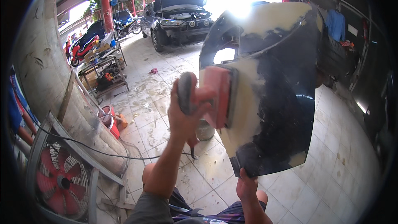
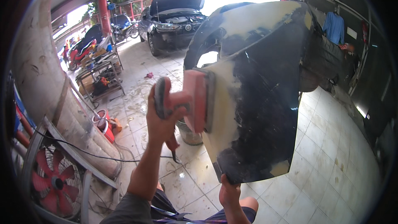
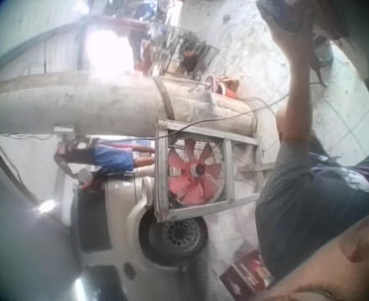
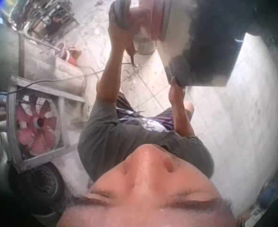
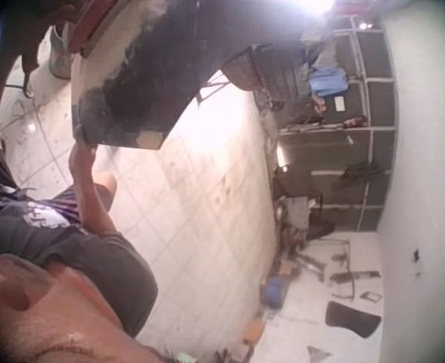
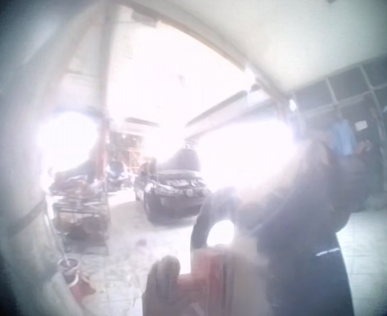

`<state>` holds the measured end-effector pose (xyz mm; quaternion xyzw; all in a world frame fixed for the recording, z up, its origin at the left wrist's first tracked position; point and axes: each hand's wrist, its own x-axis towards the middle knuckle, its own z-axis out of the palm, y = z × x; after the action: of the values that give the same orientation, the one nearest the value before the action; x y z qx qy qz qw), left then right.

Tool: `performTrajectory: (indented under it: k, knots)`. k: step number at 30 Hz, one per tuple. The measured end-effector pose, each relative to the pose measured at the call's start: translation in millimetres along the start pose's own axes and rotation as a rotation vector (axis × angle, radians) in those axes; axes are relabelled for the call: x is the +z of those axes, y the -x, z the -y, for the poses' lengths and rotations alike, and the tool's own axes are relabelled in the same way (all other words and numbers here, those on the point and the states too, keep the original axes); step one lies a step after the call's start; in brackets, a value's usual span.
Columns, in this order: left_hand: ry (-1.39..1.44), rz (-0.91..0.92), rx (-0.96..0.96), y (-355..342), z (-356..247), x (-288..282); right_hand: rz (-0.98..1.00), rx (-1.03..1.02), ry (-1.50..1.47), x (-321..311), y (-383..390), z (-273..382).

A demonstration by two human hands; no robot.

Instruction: The person sands a detached car bumper using a handheld electric sander, moving it across the surface to smooth the filler. The person then stops, walks to a workbench, and adjusts the sander's sandpaper pad.

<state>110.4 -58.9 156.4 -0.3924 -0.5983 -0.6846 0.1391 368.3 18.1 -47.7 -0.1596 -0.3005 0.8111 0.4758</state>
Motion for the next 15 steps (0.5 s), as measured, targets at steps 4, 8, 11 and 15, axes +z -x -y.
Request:
performTrajectory:
  k: [4, 8, 11, 15]
  knots:
    - [0.032, -0.048, -0.019, -47.9, 48.8, -8.6, 0.018, 0.004, -0.041, 1.8, 4.0, -1.8]
    - [0.258, -0.002, -0.075, -85.3, 79.1, -13.8, 0.003, -0.011, 0.003, 3.5, 5.2, -4.0]
    - [0.446, 0.056, -0.139, -93.2, 78.8, -18.4, 0.013, -0.022, 0.039, 4.0, 3.8, -4.2]
    - [0.133, 0.023, -0.271, -77.3, 61.0, -23.0, -0.022, -0.019, 0.094, 5.0, 5.1, -2.0]
